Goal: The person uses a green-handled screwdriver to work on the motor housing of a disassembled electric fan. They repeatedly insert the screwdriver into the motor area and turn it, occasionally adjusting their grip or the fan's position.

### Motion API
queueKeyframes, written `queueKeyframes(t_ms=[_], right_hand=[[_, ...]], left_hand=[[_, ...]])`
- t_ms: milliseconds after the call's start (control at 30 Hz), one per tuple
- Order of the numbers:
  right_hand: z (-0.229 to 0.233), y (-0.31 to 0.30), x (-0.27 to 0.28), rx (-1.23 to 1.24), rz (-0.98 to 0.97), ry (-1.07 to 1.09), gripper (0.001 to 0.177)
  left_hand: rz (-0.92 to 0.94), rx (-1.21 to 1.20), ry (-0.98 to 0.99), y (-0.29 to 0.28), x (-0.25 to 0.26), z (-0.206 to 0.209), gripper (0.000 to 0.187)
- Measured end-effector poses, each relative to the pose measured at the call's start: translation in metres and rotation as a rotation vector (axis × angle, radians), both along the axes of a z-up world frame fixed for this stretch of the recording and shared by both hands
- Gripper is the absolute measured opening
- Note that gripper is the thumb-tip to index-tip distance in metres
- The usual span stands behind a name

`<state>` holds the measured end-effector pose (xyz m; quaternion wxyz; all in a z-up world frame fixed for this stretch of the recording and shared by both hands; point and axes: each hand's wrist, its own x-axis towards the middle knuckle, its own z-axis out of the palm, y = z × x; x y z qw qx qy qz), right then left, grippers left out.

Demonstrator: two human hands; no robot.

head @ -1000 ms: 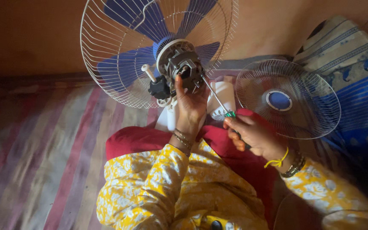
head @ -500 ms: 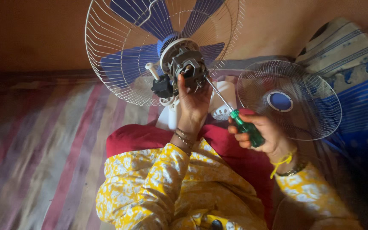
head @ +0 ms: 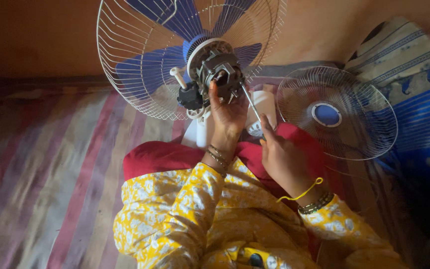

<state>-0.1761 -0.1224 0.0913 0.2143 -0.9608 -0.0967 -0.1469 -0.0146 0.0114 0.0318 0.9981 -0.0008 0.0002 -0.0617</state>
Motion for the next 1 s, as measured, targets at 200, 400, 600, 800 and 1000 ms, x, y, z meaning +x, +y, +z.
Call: queueKeyframes(t_ms=[200,400,600,800,1000], right_hand=[[-0.007,-0.001,0.012,1.465,0.242,0.84,0.06],[-0.008,-0.001,0.016,1.723,0.358,0.95,0.067],[-0.006,0.018,0.011,0.058,0.009,0.061,0.075],[-0.022,0.019,0.018,0.208,0.064,-0.002,0.072],[-0.022,-0.009,0.02,1.262,0.12,0.645,0.059]], left_hand=[[-0.082,-0.021,0.069,0.002,-0.003,-0.004,0.067],[-0.038,-0.029,0.082,0.003,-0.001,-0.003,0.071],[-0.028,-0.055,0.064,0.002,0.0,-0.001,0.068],[-0.029,-0.134,-0.008,0.001,0.0,0.002,0.059],[-0.218,-0.076,-0.001,0.002,-0.015,-0.015,0.071]])
